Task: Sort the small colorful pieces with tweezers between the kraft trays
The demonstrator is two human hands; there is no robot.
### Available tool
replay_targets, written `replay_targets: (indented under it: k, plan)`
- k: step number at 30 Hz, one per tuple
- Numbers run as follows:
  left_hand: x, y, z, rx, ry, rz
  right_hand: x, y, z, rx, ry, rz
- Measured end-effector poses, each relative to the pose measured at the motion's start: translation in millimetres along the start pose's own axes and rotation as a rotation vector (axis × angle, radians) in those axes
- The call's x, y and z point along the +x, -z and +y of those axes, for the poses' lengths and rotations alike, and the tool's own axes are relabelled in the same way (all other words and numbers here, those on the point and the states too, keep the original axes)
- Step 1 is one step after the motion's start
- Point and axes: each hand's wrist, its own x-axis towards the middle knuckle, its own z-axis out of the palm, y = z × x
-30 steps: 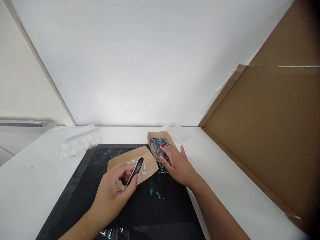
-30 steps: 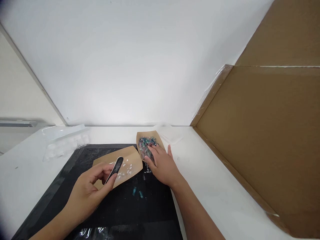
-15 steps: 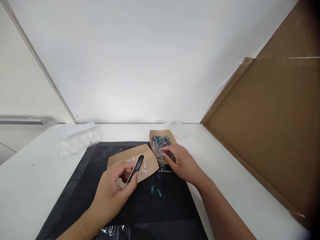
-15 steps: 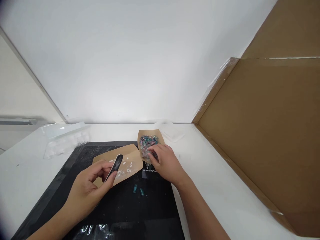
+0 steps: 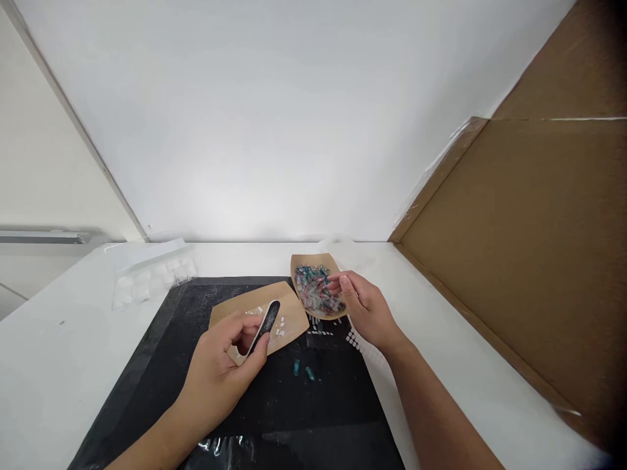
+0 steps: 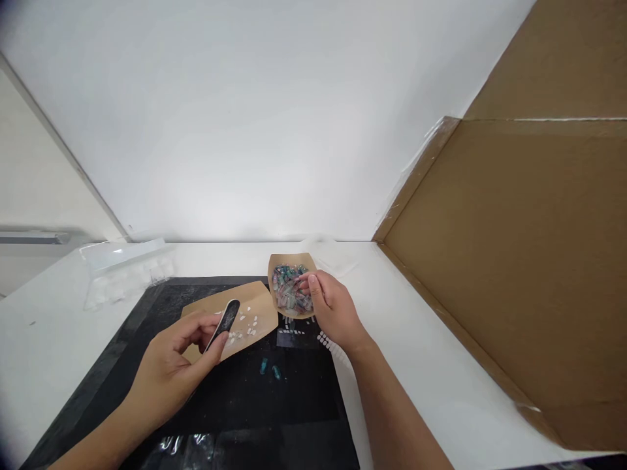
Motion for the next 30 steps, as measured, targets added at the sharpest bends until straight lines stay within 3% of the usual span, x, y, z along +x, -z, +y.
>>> replay_targets:
  k: [7,13,18,25,30]
  plan:
    - [3,0.6,-2,-0.002,0.012,0.018,2,7,9,0.035,-0.002,0.057]
    - [4,1.6,-7,-0.009,0.050,0.008,2,19,11,-0.428,0.155,-0.064]
    - [4,1.4,-11,-0.029,0.077,0.000,-1,26,19,-0.549,0.149,-0.167]
    - [4,1.8,-12,-0.008,0.076,-0.005,1,22,20,-0.499,0.076,-0.224]
    - [4,2.1,-11,-0.018,0.079,-0.008,2,22,21,-0.359,0.126,-0.172]
